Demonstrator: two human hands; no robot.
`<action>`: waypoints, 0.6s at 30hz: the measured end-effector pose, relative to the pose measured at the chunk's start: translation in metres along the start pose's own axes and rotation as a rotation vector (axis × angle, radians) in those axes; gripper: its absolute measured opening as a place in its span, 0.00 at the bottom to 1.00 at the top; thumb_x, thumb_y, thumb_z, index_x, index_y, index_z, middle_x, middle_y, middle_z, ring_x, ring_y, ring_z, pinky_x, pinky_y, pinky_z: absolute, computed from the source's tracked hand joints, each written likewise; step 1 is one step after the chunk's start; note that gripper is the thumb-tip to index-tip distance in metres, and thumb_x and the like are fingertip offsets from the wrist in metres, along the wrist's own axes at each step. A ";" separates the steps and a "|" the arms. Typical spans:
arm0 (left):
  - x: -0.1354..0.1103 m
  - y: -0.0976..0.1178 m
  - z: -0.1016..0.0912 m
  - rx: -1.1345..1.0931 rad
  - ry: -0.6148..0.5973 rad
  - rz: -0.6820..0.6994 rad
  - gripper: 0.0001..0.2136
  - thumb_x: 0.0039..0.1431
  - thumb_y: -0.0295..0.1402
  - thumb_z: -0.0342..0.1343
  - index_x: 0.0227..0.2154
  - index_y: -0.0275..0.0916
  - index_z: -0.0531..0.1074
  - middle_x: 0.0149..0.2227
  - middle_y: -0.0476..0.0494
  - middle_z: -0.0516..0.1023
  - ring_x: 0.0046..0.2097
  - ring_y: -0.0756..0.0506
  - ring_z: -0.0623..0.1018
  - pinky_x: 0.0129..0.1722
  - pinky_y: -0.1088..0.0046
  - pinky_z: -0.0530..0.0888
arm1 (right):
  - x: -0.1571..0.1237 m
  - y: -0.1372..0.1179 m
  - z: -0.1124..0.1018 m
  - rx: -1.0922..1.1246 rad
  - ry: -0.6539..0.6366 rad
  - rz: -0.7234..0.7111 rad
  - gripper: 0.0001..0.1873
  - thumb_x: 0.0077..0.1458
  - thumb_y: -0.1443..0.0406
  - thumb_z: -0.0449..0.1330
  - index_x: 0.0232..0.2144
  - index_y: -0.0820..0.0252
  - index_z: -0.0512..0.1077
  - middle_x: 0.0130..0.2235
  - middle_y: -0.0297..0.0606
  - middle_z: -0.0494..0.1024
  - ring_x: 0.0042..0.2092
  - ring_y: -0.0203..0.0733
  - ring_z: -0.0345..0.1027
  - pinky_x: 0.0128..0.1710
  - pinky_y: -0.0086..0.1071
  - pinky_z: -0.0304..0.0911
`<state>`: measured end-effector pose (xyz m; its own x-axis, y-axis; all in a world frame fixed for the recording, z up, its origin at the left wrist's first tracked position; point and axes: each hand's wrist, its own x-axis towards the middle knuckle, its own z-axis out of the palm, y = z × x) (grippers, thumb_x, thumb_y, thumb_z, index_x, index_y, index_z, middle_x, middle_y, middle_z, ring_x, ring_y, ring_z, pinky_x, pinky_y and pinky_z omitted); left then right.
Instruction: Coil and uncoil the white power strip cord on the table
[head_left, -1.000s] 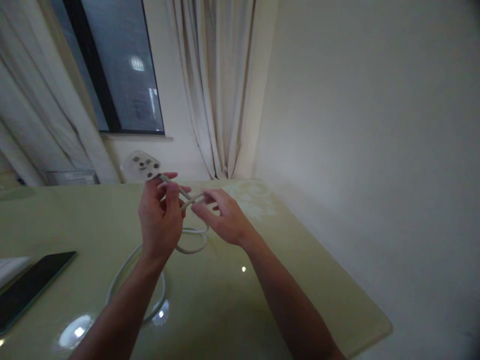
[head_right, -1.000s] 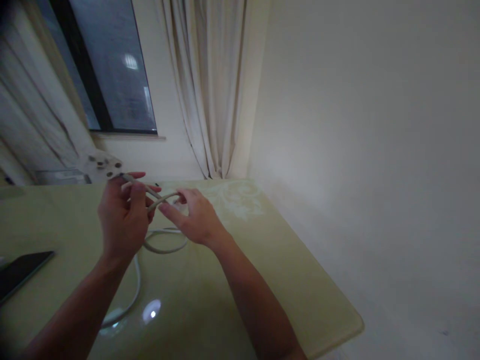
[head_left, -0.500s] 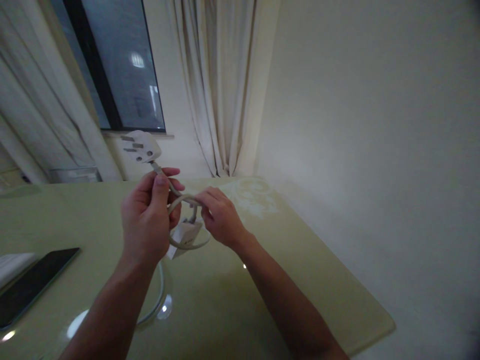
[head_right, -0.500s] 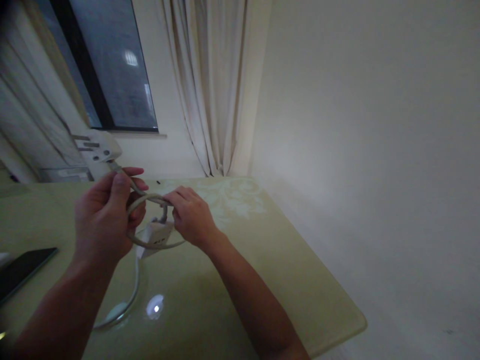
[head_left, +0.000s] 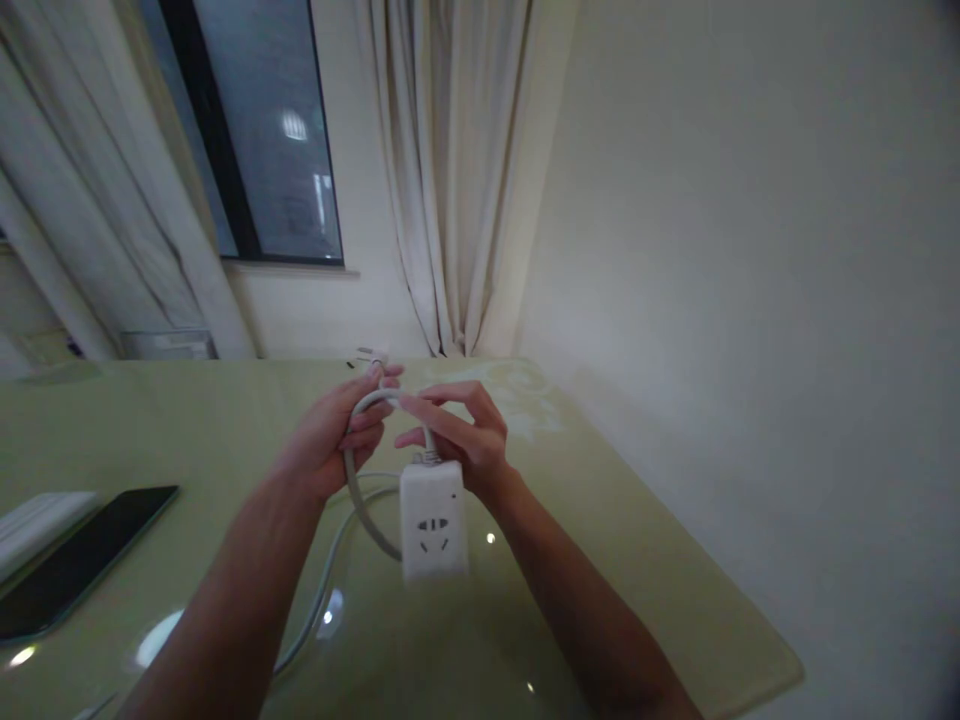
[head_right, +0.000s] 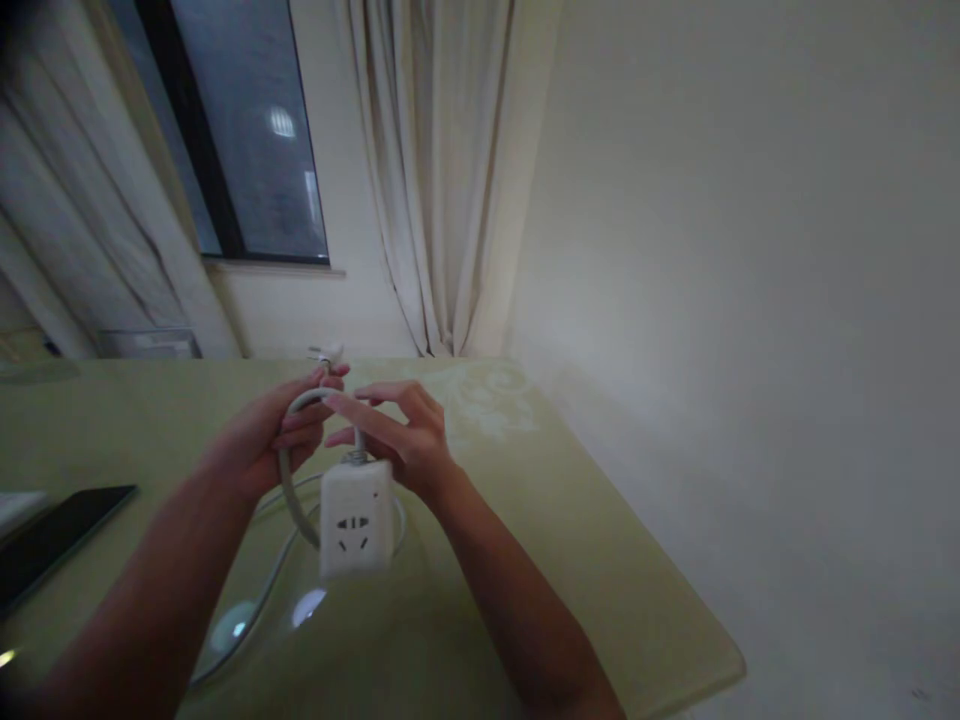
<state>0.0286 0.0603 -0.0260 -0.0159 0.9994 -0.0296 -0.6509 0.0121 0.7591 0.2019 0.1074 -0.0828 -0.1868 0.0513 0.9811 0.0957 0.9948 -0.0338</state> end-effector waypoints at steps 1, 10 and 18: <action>0.001 -0.004 0.002 -0.002 -0.003 -0.013 0.12 0.75 0.24 0.47 0.42 0.29 0.77 0.22 0.56 0.65 0.13 0.59 0.55 0.07 0.89 0.53 | -0.001 -0.001 0.002 0.098 0.048 0.084 0.25 0.65 0.63 0.68 0.62 0.40 0.76 0.50 0.40 0.78 0.48 0.43 0.77 0.45 0.37 0.79; 0.004 -0.024 0.016 -0.072 0.129 0.191 0.11 0.73 0.24 0.51 0.33 0.32 0.73 0.26 0.53 0.70 0.17 0.59 0.61 0.11 0.86 0.56 | -0.005 0.005 -0.001 0.209 0.117 0.494 0.15 0.65 0.60 0.68 0.53 0.44 0.84 0.58 0.42 0.74 0.51 0.44 0.74 0.45 0.36 0.83; 0.006 -0.015 0.002 0.008 0.323 0.173 0.07 0.69 0.26 0.58 0.33 0.36 0.72 0.29 0.53 0.76 0.19 0.58 0.67 0.17 0.85 0.63 | -0.009 -0.016 -0.020 0.128 -0.017 0.440 0.09 0.60 0.59 0.73 0.44 0.45 0.87 0.53 0.44 0.79 0.53 0.50 0.73 0.46 0.45 0.85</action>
<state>0.0404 0.0664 -0.0363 -0.3648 0.9254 -0.1029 -0.6118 -0.1549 0.7757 0.2220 0.0896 -0.0877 -0.1714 0.4719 0.8648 0.0481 0.8808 -0.4711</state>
